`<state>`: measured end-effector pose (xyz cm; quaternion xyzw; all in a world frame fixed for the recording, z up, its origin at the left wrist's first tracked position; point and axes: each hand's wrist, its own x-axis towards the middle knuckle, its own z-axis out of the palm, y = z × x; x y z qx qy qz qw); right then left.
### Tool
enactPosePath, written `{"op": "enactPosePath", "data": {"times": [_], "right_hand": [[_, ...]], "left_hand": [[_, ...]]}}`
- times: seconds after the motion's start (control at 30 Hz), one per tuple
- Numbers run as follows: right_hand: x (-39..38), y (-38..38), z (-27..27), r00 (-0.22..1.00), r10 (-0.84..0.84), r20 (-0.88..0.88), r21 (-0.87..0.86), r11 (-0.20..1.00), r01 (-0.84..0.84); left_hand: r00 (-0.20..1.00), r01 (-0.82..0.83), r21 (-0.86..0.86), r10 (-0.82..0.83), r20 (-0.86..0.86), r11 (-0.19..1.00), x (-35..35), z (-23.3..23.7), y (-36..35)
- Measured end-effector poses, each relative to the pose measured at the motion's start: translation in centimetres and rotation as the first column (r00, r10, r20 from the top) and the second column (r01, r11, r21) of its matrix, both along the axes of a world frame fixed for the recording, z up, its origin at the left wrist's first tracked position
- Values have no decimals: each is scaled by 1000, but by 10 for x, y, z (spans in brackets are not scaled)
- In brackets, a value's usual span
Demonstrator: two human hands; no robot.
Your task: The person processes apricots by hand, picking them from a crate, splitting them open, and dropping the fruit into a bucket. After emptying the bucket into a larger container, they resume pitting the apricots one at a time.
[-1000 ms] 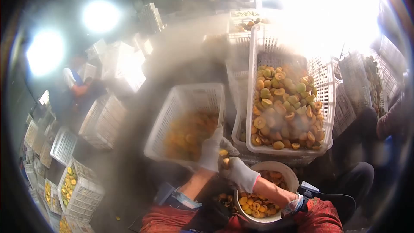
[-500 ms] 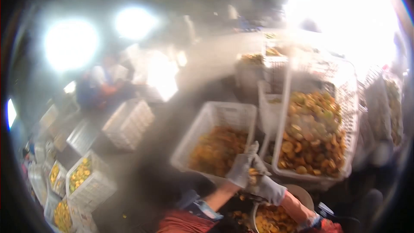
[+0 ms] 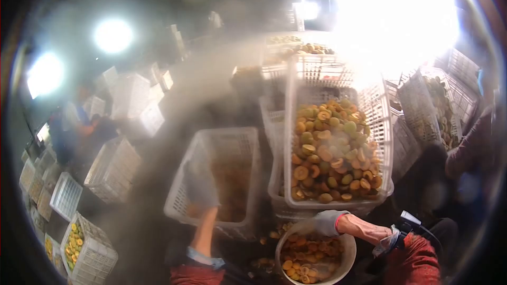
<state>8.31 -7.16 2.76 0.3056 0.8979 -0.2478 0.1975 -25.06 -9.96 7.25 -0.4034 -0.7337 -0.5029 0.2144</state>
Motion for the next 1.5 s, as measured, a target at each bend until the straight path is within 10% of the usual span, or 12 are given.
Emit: {"op": "enactPosePath", "data": {"times": [0.1, 0.13, 0.17, 0.33, 0.77, 0.83, 0.97, 1.0, 1.03, 1.17, 1.33, 1.5], "right_hand": [[25, 13, -3, 969, 191, 155, 204, 954, -221], [22, 17, 17, 996, -40, -85, 317, 946, 65], [13, 21, 32, 911, -221, -350, 354, 869, 346], [-16, 62, -2, 784, -164, -598, 490, 699, 520], [-75, 65, -5, 602, -345, -720, 293, 635, 715], [-75, 50, 13, 614, -251, -748, 410, 553, 725], [-59, 85, -7, 854, -18, -520, 780, 399, 483], [-55, 90, -3, 283, -251, -926, 67, 627, 776], [-48, 93, -1, -350, -581, -735, -674, 567, 474], [-58, 62, 25, 245, -211, -946, 28, 702, 712], [-110, -4, 25, 281, -27, -959, 149, 796, 587], [-103, -14, 15, -40, -282, -959, -224, 659, 718]], "left_hand": [[953, 110, -168, -56, 297, 980, 21, 26, -14], [964, -6, -417, -105, -243, 909, -6, -35, -1], [950, 294, -448, -208, 232, 844, 11, -32, 0], [842, 326, -567, -505, -189, 756, 61, -58, 20], [216, 765, 147, -465, 859, 627, 107, -34, 5], [-201, 626, 366, -311, 929, 688, 105, -36, 7], [-238, 600, 398, -320, 917, 694, 101, -32, -2], [-259, 613, 438, -356, 898, 658, 99, -34, -3], [-285, 626, 476, -387, 877, 618, 100, -39, -2], [-476, 524, 664, -463, 748, 533, 107, -77, 31], [-828, 135, 878, -434, 355, 460, 104, -75, 21], [-673, 152, 833, -561, 482, 533, 91, -53, 16]]}}
